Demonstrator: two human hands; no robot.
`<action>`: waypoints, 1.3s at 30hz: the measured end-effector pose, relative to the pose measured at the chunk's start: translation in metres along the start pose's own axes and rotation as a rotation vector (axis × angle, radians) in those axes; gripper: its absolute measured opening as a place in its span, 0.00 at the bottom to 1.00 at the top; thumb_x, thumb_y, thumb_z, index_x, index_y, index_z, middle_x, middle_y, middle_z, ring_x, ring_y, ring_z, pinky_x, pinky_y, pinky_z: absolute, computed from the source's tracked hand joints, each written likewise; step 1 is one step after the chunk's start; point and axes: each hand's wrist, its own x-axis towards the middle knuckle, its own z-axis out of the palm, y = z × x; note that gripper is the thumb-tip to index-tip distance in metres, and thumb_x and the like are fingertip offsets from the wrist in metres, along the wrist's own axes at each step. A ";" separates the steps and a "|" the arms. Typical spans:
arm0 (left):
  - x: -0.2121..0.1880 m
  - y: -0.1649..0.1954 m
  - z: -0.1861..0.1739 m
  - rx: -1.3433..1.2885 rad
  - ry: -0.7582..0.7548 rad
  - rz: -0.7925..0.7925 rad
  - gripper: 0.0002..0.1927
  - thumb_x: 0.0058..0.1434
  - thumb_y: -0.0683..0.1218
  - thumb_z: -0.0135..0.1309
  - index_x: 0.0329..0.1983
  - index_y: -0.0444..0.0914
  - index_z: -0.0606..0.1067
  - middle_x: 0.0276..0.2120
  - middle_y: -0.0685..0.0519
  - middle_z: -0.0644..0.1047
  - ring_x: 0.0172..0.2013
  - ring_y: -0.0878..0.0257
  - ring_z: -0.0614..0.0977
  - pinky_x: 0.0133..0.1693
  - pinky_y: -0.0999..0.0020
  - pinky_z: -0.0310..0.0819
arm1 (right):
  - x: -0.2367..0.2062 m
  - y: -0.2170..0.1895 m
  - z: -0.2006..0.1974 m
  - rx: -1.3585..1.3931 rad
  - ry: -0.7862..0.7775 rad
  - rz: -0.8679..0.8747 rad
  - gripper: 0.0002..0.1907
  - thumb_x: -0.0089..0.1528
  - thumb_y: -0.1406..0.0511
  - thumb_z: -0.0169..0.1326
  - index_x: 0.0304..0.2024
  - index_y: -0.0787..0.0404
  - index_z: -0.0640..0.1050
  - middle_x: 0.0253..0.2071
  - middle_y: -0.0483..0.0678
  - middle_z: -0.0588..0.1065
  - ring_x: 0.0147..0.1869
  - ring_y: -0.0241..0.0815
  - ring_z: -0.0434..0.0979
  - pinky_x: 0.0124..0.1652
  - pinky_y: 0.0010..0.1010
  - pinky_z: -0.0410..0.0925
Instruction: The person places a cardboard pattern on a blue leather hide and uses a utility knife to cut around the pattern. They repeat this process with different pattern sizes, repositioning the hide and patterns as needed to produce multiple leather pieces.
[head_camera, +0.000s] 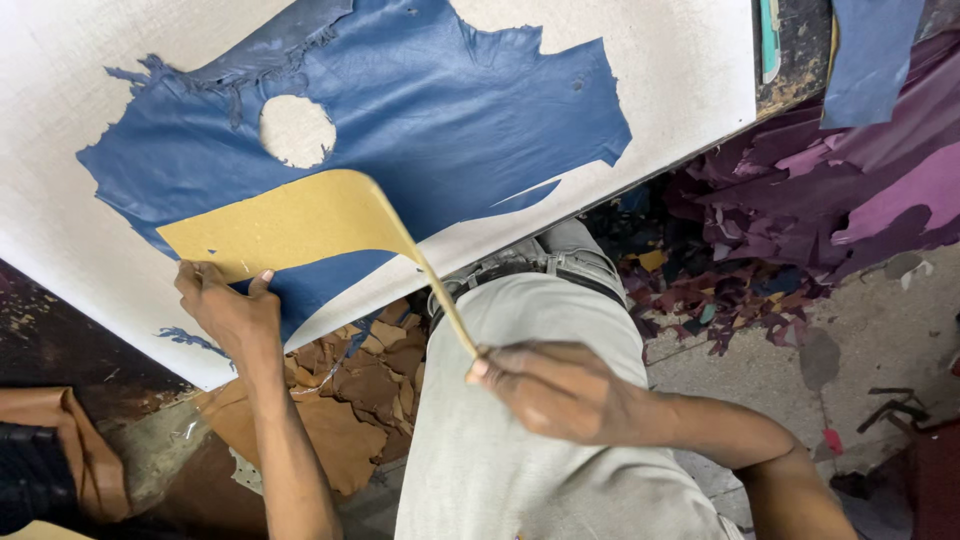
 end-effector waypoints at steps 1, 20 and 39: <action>-0.001 0.000 0.000 0.005 0.001 0.000 0.35 0.55 0.37 0.70 0.61 0.14 0.67 0.67 0.28 0.63 0.62 0.35 0.69 0.62 0.50 0.65 | 0.000 0.011 -0.002 -0.075 0.015 0.004 0.06 0.69 0.74 0.60 0.36 0.69 0.77 0.36 0.58 0.79 0.38 0.42 0.85 0.36 0.25 0.76; -0.019 -0.054 0.027 -0.379 0.205 0.080 0.29 0.64 0.33 0.63 0.68 0.26 0.71 0.71 0.36 0.66 0.72 0.45 0.67 0.73 0.57 0.62 | -0.041 0.188 -0.009 -0.069 0.243 0.586 0.07 0.62 0.77 0.63 0.43 0.66 0.84 0.45 0.52 0.79 0.49 0.42 0.81 0.48 0.30 0.73; -0.014 -0.089 0.030 -0.436 0.220 0.161 0.29 0.62 0.36 0.66 0.67 0.32 0.73 0.69 0.43 0.70 0.68 0.49 0.69 0.68 0.55 0.65 | -0.009 0.162 -0.006 -0.387 -0.003 0.539 0.15 0.61 0.80 0.61 0.47 0.62 0.86 0.43 0.53 0.75 0.44 0.47 0.77 0.42 0.34 0.69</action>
